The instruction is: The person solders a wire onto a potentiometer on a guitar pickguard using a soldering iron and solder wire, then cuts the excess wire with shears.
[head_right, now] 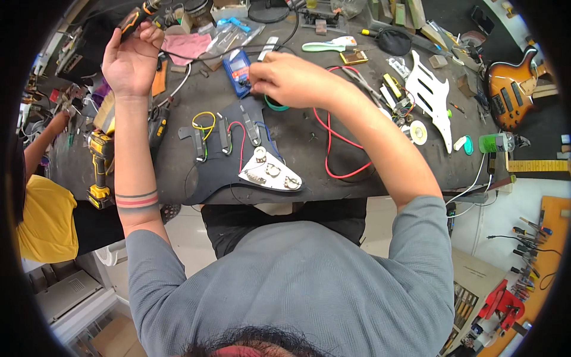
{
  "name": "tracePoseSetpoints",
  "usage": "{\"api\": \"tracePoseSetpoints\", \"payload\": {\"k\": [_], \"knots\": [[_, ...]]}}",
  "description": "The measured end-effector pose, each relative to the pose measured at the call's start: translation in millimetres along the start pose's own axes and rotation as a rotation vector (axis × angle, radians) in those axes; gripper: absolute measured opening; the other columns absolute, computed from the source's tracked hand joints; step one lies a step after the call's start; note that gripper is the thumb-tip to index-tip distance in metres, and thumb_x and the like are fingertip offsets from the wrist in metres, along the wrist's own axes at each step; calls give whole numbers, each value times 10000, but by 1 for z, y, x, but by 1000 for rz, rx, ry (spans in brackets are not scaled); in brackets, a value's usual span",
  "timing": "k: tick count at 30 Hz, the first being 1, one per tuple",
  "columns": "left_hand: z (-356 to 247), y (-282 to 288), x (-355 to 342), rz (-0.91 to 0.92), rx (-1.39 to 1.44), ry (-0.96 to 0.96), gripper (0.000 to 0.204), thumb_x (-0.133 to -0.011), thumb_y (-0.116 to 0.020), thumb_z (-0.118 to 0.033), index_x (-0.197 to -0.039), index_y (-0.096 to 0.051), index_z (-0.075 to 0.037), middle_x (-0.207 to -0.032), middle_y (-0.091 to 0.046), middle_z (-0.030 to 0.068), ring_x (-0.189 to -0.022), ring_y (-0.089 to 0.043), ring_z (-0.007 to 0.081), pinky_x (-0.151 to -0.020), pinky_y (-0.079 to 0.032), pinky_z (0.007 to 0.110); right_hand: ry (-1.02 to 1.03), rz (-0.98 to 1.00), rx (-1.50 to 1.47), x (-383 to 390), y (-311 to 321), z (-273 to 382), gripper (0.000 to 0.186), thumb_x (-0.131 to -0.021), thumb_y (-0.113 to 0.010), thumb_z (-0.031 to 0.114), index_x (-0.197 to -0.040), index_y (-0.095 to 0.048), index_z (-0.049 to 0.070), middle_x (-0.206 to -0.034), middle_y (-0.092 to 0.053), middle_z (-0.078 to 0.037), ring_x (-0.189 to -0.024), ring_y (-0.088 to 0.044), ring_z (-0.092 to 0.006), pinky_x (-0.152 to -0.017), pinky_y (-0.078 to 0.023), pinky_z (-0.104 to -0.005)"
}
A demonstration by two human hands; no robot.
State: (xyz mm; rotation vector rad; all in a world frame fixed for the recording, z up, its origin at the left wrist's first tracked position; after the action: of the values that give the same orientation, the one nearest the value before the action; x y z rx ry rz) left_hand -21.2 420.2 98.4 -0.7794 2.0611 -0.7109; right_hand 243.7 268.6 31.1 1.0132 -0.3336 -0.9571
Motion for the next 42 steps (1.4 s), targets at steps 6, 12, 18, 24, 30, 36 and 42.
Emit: {"api": "tracePoseSetpoints", "payload": {"k": [6, 12, 18, 24, 30, 36, 42], "knots": [[19, -35, 5, -339, -101, -133, 358, -1172, -603, -291, -1294, -726, 22, -1078, -716, 101, -856, -582, 177, -832, -479, 365, -56, 19, 24, -24, 3, -19, 225, -1138, -669, 220, -1269, -762, 63, -1140, -737, -156, -1207, -698, -365, -1038, -562, -469], [13, -1, 23, -69, -282, -87, 361, -1153, -619, -152, -1444, -710, 42, -1064, -662, 84, -880, -539, 143, -925, -437, 357, -127, -65, -388, 15, 25, -49, 232, -1210, -618, 255, -1178, -691, 37, -1077, -714, -62, -1103, -691, -228, -986, -552, -430], [56, -9, 34, -187, -570, -79, 321, -1146, -683, -226, -1333, -722, 31, -919, -697, 35, -720, -541, 91, -766, -491, 313, -421, -102, -401, 79, 44, -76, 226, -1180, -659, 251, -1154, -682, 28, -873, -615, 16, -816, -589, -121, -755, -516, -358], [79, -17, 46, -249, -816, -77, 276, -1131, -737, -202, -1283, -731, 28, -919, -716, 57, -669, -555, 89, -620, -450, 255, -524, -218, -123, 93, 54, -60, 165, -1074, -715, 156, -1090, -717, -8, -833, -687, -102, -756, -620, -211, -726, -516, -417], [100, 2, 61, -294, -866, 32, 271, -1129, -756, -192, -1285, -732, 28, -958, -733, 78, -695, -619, 100, -622, -478, 245, -392, -257, 67, 84, 57, -49, 152, -1063, -710, 137, -1079, -698, -14, -914, -756, -180, -831, -729, -359, -779, -575, -475], [108, 0, 62, -278, -945, 82, 312, -1153, -698, -200, -1363, -679, 29, -986, -736, 77, -707, -572, 95, -647, -443, 239, -413, -320, 83, 86, 56, -49, 109, -1094, -734, 88, -1121, -675, 0, -850, -660, -93, -716, -545, -175, -651, -438, -367], [111, 7, 67, -287, -942, 110, 301, -1156, -688, -186, -1362, -685, 34, -993, -724, 79, -738, -593, 108, -676, -469, 269, -466, -289, 25, 82, 57, -48, 166, -1068, -726, 112, -1127, -655, -26, -957, -758, -246, -931, -757, -454, -819, -581, -499]]}}
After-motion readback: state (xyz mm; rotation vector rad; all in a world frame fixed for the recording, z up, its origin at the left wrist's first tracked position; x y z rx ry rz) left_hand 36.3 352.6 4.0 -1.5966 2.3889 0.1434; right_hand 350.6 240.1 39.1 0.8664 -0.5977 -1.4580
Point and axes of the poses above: each hand's wrist, its own x-axis away from the middle knuckle, its own y-axis out of the back of the hand, z = x × y, the point moved 8 cm from there along -x, towards the middle knuckle
